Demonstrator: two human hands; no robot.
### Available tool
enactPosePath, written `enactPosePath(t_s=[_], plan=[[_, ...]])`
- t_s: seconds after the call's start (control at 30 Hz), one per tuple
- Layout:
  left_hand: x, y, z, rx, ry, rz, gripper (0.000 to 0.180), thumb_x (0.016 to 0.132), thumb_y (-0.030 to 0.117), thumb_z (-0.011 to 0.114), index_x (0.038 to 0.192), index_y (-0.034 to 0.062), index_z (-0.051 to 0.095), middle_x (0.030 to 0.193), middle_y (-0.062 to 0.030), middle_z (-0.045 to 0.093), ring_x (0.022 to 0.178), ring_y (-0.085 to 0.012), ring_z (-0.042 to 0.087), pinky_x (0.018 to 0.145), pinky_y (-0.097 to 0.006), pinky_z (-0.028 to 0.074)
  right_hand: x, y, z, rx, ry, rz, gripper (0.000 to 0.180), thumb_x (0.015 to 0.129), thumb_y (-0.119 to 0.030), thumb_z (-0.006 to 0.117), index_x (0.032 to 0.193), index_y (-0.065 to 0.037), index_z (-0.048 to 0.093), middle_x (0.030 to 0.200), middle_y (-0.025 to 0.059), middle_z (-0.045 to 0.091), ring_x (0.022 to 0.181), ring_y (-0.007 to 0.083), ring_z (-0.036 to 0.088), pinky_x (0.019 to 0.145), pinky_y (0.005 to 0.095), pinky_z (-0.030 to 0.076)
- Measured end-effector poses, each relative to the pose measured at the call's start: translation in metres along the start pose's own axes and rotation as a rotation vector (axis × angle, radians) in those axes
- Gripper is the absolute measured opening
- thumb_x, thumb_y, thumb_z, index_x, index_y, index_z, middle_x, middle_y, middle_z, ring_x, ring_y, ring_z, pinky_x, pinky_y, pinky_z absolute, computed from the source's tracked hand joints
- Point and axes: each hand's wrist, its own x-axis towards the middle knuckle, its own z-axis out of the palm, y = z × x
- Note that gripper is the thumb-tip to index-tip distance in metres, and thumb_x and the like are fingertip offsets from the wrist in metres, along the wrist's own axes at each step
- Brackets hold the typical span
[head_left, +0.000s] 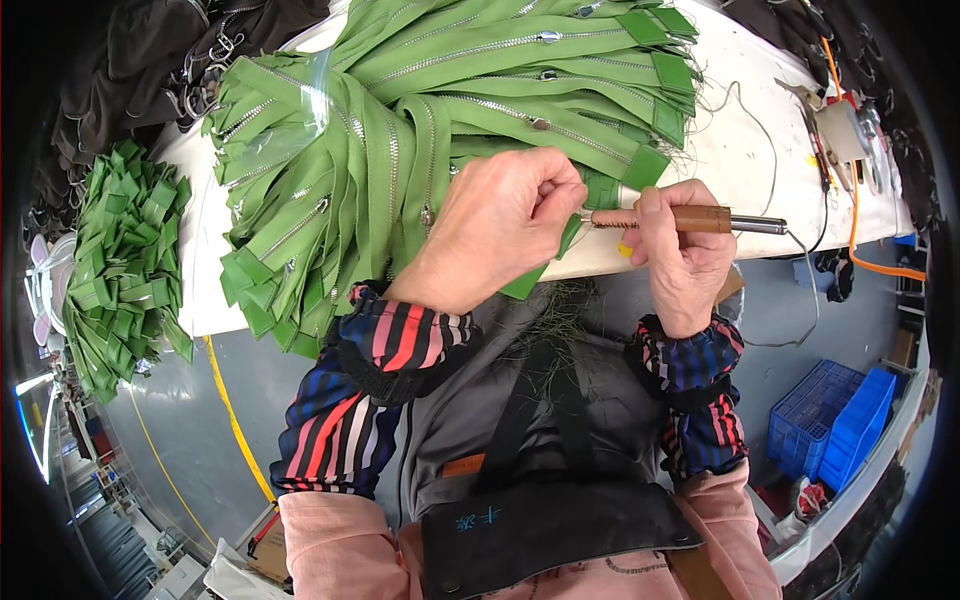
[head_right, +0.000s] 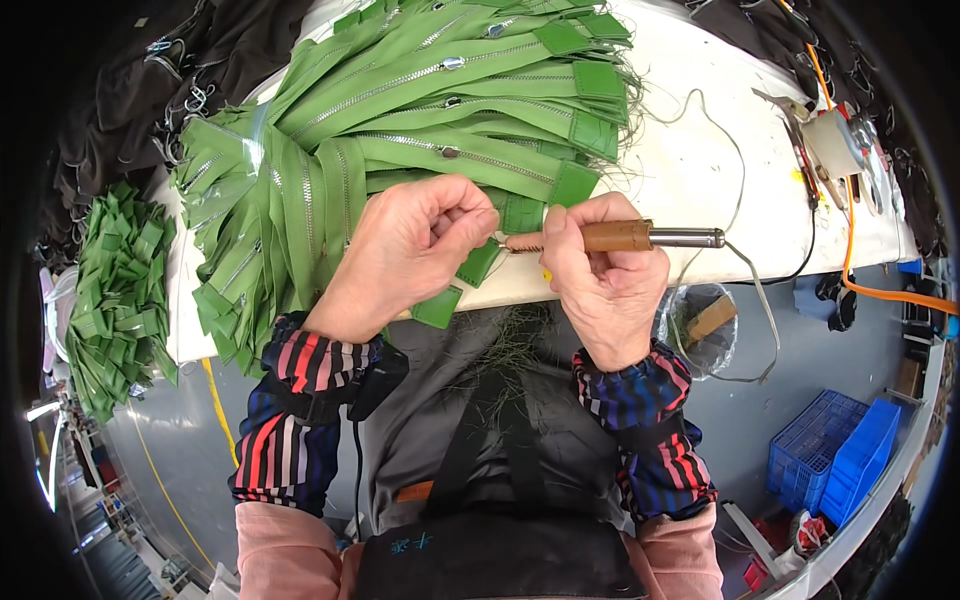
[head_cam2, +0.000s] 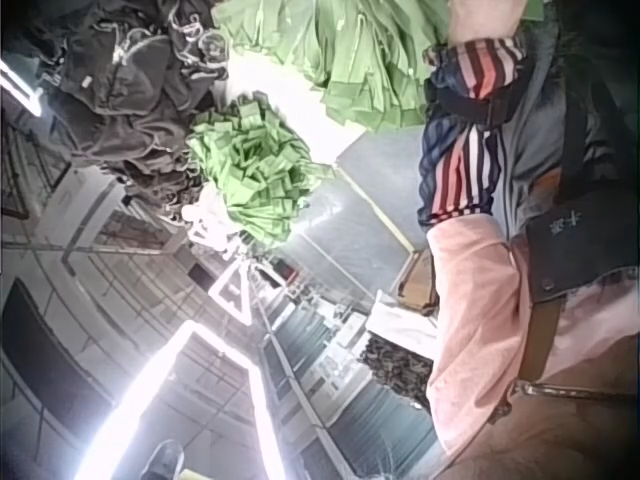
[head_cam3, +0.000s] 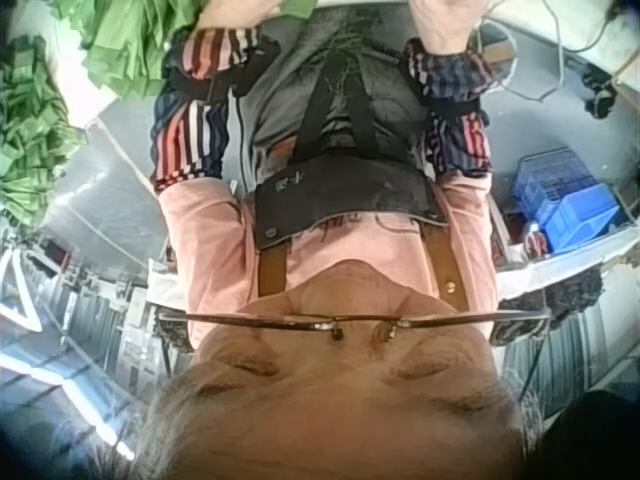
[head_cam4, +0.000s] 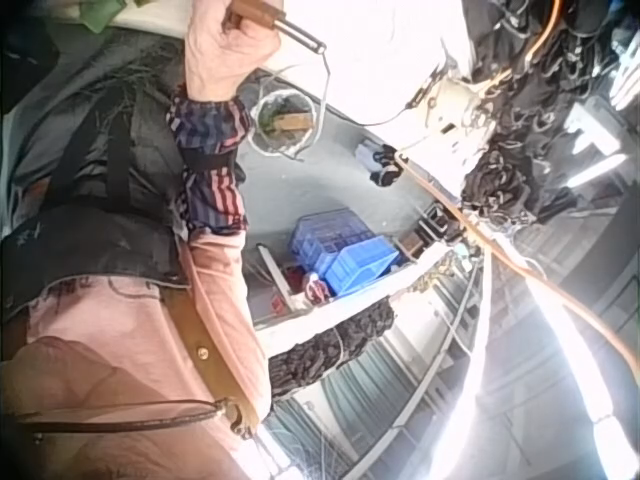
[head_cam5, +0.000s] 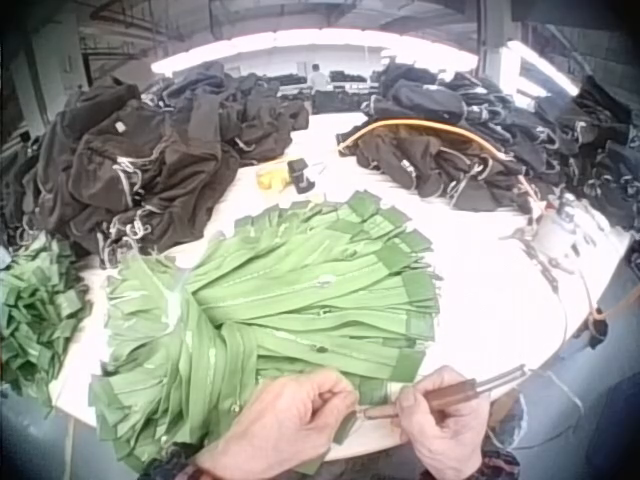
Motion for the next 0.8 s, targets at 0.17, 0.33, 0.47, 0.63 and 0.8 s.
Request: enactPosePath(t_s=[0.17,0.33,0.47,0.63,0.8], plan=[[-0.001,-0.001,0.0,0.003,0.005,0.004,0.009,0.084,0.005,0.058,0.078,-0.0019,0.057,0.061,0.0026,0.049,0.055,-0.0022,0.036,0.047,-0.021,0.032,0.0,-0.001,0.0,-0.015,-0.005,0.005,0.01,0.083,-0.006,0.063,0.077,-0.002,0.056,0.061,-0.001,0.055,0.052,0.002,0.051,0.045,0.0161,0.04],[-0.002,-0.002,-0.002,-0.024,-0.004,0.006,0.011,0.085,0.005,0.056,0.077,-0.0023,0.056,0.064,0.0017,0.052,0.056,-0.0018,0.037,0.047,-0.02,0.033,-0.001,0.001,-0.001,0.034,-0.016,-0.012,0.011,0.084,-0.007,0.062,0.08,0.0,0.055,0.063,0.0016,0.057,0.052,0.0045,0.054,0.045,0.0173,0.041],[-0.013,0.005,-0.021,-0.065,-0.268,0.067,0.014,0.088,0.007,0.053,0.079,-0.0032,0.056,0.07,-0.0046,0.057,0.066,-0.0085,0.049,0.056,-0.022,0.04,0.001,0.002,-0.007,0.193,0.12,-0.017,0.013,0.088,-0.01,0.055,0.082,0.002,0.053,0.064,0.007,0.059,0.048,0.0108,0.056,0.043,0.0206,0.044],[-0.031,0.001,-0.025,0.237,-0.042,0.195,0.013,0.086,0.006,0.056,0.098,0.0005,0.057,0.088,-0.0105,0.057,0.08,-0.0214,0.057,0.069,-0.03,0.045,0.007,0.002,-0.012,0.394,0.105,-0.019,0.014,0.089,-0.011,0.053,0.083,0.001,0.053,0.063,0.0091,0.059,0.043,0.0103,0.051,0.044,0.0237,0.047],[-0.022,0.011,-0.029,0.552,-0.059,0.204,0.022,0.08,0.005,0.06,0.1,0.0026,0.052,0.105,-0.0126,0.049,0.079,-0.0326,0.056,0.067,-0.039,0.046,0.007,0.001,-0.013,0.446,0.08,-0.012,0.013,0.088,-0.011,0.053,0.082,0.0,0.053,0.063,0.0081,0.058,0.044,0.0097,0.051,0.046,0.0241,0.048]])
